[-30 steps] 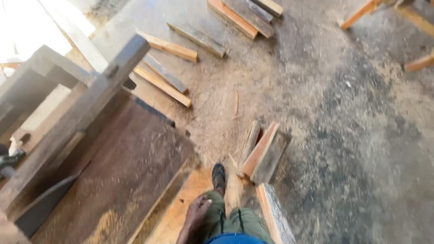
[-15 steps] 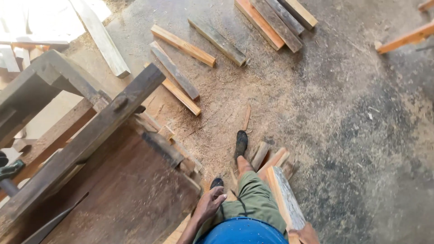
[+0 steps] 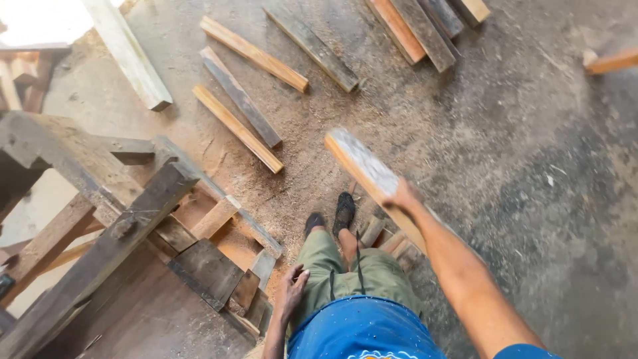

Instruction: Cutting wood planks using a table saw in a workshop.

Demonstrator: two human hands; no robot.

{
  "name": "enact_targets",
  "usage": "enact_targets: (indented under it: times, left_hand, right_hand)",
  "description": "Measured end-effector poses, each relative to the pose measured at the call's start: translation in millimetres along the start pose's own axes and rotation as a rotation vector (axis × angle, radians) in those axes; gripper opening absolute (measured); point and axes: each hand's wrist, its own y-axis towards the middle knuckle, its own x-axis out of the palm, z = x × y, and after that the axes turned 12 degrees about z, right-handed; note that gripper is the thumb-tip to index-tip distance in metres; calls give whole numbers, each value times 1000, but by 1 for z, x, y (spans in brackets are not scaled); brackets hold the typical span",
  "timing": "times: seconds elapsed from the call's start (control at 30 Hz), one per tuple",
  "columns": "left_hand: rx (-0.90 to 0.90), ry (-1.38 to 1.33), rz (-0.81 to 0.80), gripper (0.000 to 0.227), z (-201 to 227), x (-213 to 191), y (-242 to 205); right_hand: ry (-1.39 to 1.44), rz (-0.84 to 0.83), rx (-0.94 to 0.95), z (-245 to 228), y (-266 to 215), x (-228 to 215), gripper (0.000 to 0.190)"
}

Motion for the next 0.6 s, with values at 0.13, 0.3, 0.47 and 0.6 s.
enact_targets:
  times: [0.13, 0.3, 0.47, 0.6]
  left_hand:
    - [-41, -28, -9, 54, 46, 9, 35]
    - [-20, 136, 45, 50, 101, 30, 90]
    - [89, 196, -4, 48, 162, 59, 156]
    - [141, 75, -28, 48, 214, 71, 195]
  right_hand:
    - [90, 67, -155, -138, 89, -73, 76]
    - [710, 457, -775, -253, 90, -216, 33]
    - [451, 439, -903, -201, 94, -204, 31]
    - [138, 6, -190, -9, 135, -89, 41]
